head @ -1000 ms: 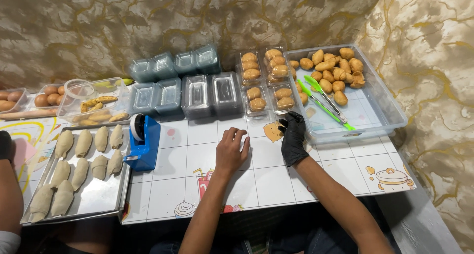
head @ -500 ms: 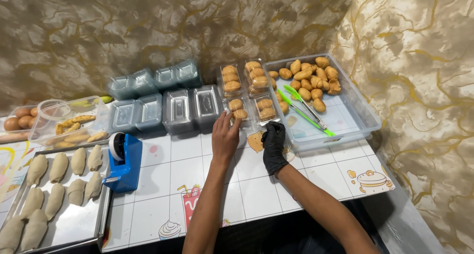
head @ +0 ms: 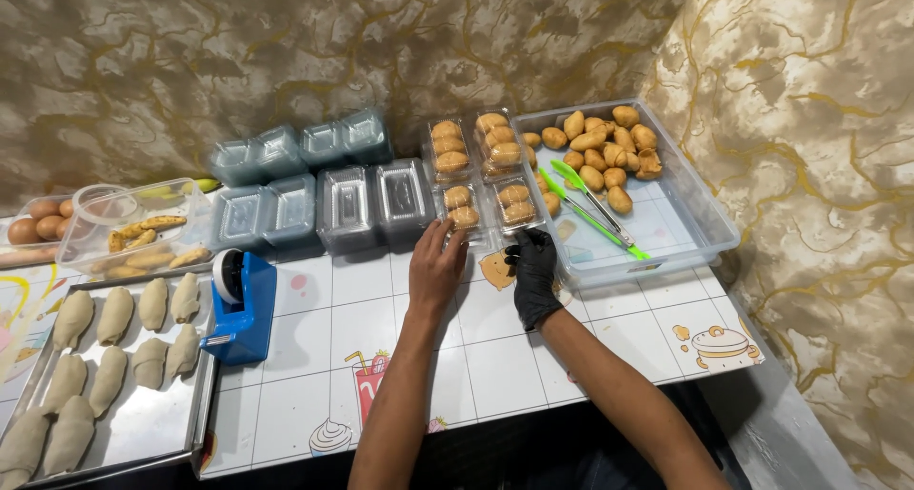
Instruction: The person uses green tongs to pick up small, round pastries from a tray and places them into clear plastic containers. They then close the containers and arrange them on the table.
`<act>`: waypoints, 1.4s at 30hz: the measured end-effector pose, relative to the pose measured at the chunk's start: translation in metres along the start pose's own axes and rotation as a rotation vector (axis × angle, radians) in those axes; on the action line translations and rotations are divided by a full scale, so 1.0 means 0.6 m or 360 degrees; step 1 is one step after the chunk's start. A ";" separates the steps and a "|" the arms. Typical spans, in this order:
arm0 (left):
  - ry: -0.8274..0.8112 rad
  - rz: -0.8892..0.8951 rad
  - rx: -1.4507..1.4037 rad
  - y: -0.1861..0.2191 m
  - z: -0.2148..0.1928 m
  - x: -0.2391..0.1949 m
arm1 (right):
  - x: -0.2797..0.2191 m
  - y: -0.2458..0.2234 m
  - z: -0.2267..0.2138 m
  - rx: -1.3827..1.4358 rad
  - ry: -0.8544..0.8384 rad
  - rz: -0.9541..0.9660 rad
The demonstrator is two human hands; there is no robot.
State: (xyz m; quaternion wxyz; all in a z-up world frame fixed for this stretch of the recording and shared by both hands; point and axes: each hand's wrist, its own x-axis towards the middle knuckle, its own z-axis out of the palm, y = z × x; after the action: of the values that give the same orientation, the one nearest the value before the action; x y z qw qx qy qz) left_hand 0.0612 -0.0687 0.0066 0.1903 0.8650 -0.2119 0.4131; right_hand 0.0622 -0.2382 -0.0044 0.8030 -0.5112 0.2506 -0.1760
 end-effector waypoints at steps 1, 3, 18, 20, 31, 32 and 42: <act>0.0002 -0.0002 0.0001 -0.002 0.006 -0.003 | 0.002 0.000 0.000 -0.0002 -0.0002 -0.0001; -0.0007 -0.0019 -0.0042 -0.007 0.017 -0.010 | 0.005 0.001 0.001 0.0016 -0.0017 0.0013; -0.0020 -0.0108 -0.0282 0.002 -0.009 -0.012 | -0.024 -0.003 0.002 0.0429 -0.0014 0.0095; -0.0033 -0.0117 -0.0292 0.008 -0.019 -0.009 | 0.005 0.021 0.002 0.0431 -0.0005 0.0103; -0.0084 -0.0186 -0.0365 -0.002 -0.002 -0.020 | 0.026 0.031 -0.006 0.0259 -0.0105 0.0178; -0.0090 -0.0203 -0.0375 -0.001 -0.003 -0.020 | 0.025 0.031 -0.008 0.0309 -0.0114 0.0187; -0.0141 -0.0303 -0.0418 0.024 -0.044 -0.007 | 0.040 0.033 -0.009 0.0197 -0.0097 0.0156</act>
State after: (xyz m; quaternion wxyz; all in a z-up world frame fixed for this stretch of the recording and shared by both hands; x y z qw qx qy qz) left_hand 0.0345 -0.0666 0.0207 0.3303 0.8662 -0.1893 0.3235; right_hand 0.0791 -0.2468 -0.0293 0.8481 -0.4528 0.2393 -0.1359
